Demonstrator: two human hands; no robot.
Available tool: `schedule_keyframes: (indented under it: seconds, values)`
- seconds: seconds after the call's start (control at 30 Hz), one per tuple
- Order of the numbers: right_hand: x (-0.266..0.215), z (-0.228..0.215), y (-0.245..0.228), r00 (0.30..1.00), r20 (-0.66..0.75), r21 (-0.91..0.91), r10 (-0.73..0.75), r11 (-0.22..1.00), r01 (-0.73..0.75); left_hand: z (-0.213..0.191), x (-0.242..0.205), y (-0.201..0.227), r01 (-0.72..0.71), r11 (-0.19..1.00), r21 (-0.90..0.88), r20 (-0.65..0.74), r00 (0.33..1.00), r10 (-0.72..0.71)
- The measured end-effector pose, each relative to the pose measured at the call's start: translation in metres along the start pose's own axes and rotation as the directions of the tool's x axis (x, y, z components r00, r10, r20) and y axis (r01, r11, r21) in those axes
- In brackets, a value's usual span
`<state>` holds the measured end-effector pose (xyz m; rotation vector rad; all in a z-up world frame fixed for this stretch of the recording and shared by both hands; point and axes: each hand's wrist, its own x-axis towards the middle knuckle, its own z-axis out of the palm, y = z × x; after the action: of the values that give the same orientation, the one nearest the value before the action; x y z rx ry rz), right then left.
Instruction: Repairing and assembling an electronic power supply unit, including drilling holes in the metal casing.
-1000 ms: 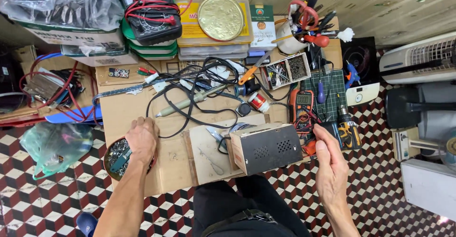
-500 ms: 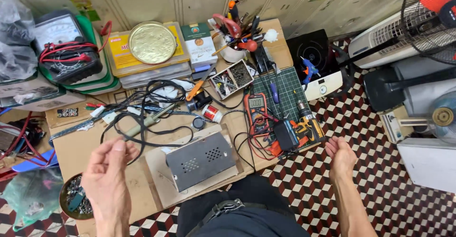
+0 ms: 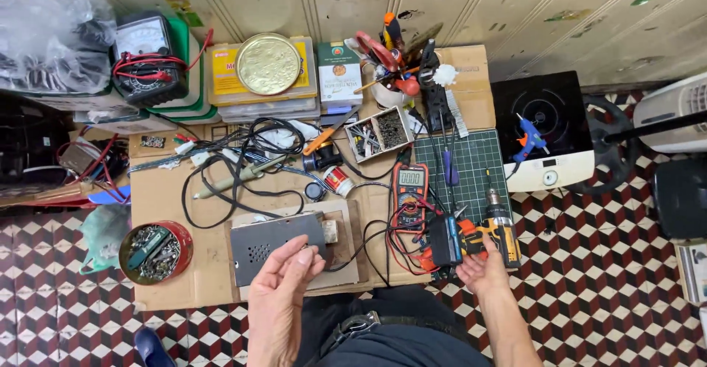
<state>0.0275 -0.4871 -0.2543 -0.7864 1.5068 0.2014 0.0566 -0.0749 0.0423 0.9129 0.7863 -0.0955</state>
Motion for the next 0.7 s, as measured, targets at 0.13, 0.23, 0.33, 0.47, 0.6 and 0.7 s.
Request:
schedule_keyframes:
  seconds: [0.13,0.23,0.33,0.47,0.6,0.7]
  values:
    - [-0.009,0.037,-0.001,0.988,0.042,0.035,0.146,0.988,-0.147,0.005,0.002,0.010,-0.041,0.994,0.097,-0.089,0.995,0.050]
    - [0.037,0.035,0.011,0.980,0.196,0.182,-0.038,0.983,0.002,0.012,0.009,0.020,-0.103,0.975,0.198,-0.036,0.993,0.112]
    - [-0.010,0.034,0.011,0.974,0.223,0.311,-0.039,0.950,-0.033,0.016,0.017,0.024,-0.127,0.968,0.215,0.082,0.990,0.112]
    - [-0.032,0.004,0.014,0.966,0.053,0.365,-0.253,0.905,0.217,0.032,0.028,0.026,-0.079,0.982,0.173,0.221,0.974,0.039]
    - [-0.154,-0.020,0.012,0.848,-0.080,0.140,-0.524,0.836,0.530,0.042,0.036,0.022,0.014,0.983,0.183,0.316,0.946,-0.072]
    - [-0.213,-0.050,0.018,0.581,0.037,0.157,-0.813,0.579,0.800,0.047,0.043,0.010,0.076,0.986,0.146,0.408,0.904,-0.130]
